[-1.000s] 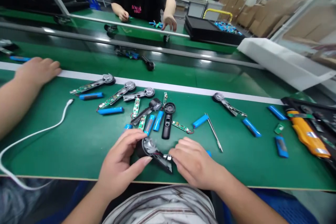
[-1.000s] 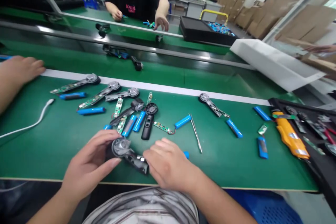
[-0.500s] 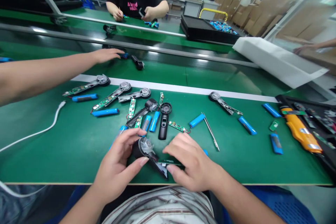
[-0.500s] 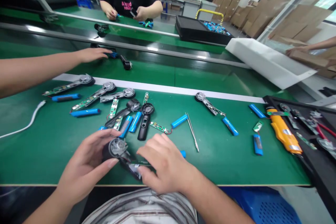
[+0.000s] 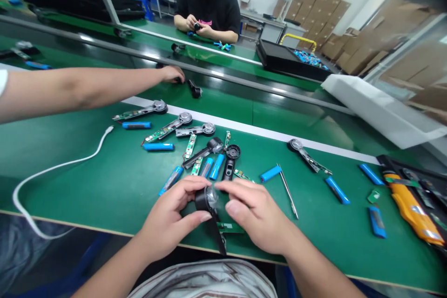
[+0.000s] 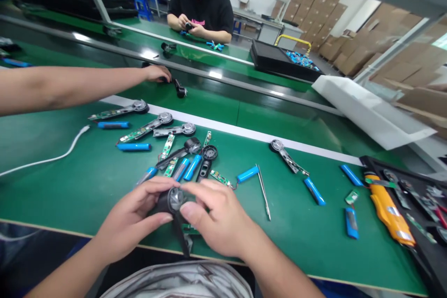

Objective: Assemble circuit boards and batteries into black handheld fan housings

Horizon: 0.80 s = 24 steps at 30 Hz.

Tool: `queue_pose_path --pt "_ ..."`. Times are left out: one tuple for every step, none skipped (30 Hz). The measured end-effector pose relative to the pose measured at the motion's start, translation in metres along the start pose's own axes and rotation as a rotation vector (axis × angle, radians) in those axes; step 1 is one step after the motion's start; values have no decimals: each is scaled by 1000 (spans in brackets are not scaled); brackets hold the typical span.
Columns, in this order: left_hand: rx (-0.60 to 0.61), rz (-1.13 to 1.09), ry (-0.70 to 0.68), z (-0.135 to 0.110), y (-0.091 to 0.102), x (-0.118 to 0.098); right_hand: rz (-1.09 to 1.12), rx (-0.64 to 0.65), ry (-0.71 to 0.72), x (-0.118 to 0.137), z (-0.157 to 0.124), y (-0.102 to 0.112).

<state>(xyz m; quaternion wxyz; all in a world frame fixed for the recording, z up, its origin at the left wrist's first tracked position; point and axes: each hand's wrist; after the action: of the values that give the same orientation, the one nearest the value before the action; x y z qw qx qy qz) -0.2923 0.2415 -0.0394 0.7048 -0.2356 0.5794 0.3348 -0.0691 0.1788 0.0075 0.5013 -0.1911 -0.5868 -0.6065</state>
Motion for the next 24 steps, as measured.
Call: queue_pose_path --pt "-9 -5 0 0 0 0 27 35 21 -1 0 0" --pt "-18 -8 -1 0 0 0 80 42 38 -3 0 -1" --pt "-20 -11 -3 1 0 0 138 22 37 -4 0 -1" --pt "-18 -15 -4 1 0 1 183 -15 8 -5 0 -1" --pt "-14 -21 -8 1 0 1 199 -32 -45 -6 0 -1" --pt "-11 -28 -11 1 -1 1 185 -23 -95 -7 0 0" --pt "-11 -35 -14 2 -1 2 163 27 -119 -7 0 1" --pt "-13 -41 -14 2 -2 3 166 101 -109 -7 0 2" --pt "-19 -47 -9 2 -2 3 195 154 -75 -7 -1 3" --pt "-26 -52 -3 3 -3 4 223 164 -30 -6 -3 4" --pt "-34 -58 4 3 -3 4 221 139 7 -5 -5 4" --pt "-43 -64 14 3 -3 5 173 105 16 -3 -8 5" --pt "-51 -71 21 3 -3 5 79 95 -4 -2 -11 4" --pt "-55 -78 30 3 -3 5 -46 123 -44 -1 -14 3" --pt "-58 -86 36 3 -3 4 -175 192 -92 -1 -16 1" --pt "-60 -93 42 3 -3 4 -275 275 -136 -2 -19 -2" --pt "-61 -100 47 4 -2 4 -332 336 -169 -3 -21 -4" --pt "-61 -108 50 4 -2 3 -343 361 -193 -5 -22 -6" --pt "-61 -115 51 4 -2 3 -314 356 -214 -6 -22 -7" --pt "-62 -123 52 5 -1 3 -252 332 -237 -8 -23 -8" --pt "-61 -127 49 5 -1 3 -169 304 -262 -9 -22 -7" --pt "-63 -128 47 5 -1 3 -82 284 -290 -10 -22 -6" --pt "-67 -127 45 5 -1 2 -5 273 -320 -10 -21 -5" --pt "-71 -123 46 5 -1 2 57 269 -342 -10 -21 -3"
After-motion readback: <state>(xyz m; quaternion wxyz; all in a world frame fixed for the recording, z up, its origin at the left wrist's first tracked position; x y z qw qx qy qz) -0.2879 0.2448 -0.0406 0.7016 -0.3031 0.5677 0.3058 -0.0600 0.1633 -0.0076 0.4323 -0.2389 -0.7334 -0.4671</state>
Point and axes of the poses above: each hand's wrist, its own z-axis towards the middle knuckle, its own y-axis out of the back of the hand, x = y × z, and after that the axes turned 9 degrees about x, right-handed
